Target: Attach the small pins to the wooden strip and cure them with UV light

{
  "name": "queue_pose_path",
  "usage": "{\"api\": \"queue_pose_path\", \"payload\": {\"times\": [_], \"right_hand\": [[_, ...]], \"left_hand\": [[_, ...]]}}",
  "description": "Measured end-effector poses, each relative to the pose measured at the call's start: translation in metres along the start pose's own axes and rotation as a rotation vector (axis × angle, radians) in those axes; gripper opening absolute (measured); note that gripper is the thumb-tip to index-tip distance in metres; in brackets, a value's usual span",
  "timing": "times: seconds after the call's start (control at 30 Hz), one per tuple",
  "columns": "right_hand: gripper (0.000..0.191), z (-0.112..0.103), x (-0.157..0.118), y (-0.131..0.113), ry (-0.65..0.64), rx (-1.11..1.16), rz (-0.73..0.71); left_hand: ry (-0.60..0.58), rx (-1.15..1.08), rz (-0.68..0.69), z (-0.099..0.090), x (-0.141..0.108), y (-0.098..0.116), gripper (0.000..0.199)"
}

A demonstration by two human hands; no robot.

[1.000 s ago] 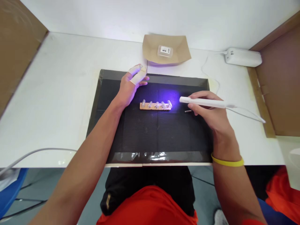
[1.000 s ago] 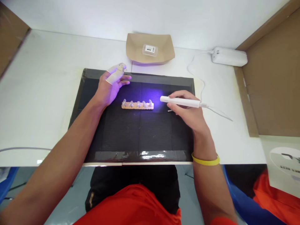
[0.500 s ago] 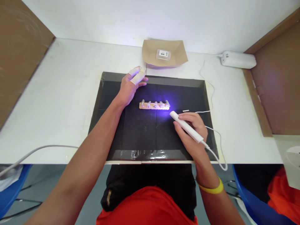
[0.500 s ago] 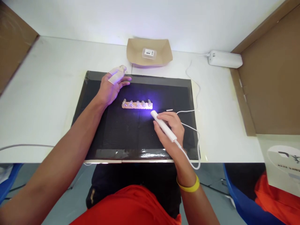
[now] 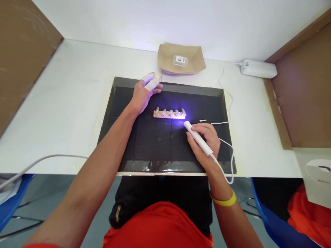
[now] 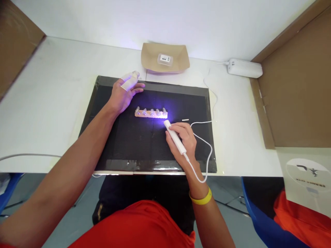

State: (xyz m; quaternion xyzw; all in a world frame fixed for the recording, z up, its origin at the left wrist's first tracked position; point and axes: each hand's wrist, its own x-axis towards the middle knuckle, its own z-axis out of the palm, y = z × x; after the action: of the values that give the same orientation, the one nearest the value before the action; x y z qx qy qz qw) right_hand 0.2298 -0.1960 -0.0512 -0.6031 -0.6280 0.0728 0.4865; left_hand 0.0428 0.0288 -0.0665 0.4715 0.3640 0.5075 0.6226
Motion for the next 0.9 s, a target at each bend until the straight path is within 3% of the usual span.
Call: {"api": "queue_pose_path", "payload": {"times": [0.9], "right_hand": [[0.023,-0.0020,-0.0002,0.0019,0.033,-0.023,-0.038]], "left_hand": [[0.009,-0.025,0.001,-0.0002,0.0021,-0.0012,0.026]]}}
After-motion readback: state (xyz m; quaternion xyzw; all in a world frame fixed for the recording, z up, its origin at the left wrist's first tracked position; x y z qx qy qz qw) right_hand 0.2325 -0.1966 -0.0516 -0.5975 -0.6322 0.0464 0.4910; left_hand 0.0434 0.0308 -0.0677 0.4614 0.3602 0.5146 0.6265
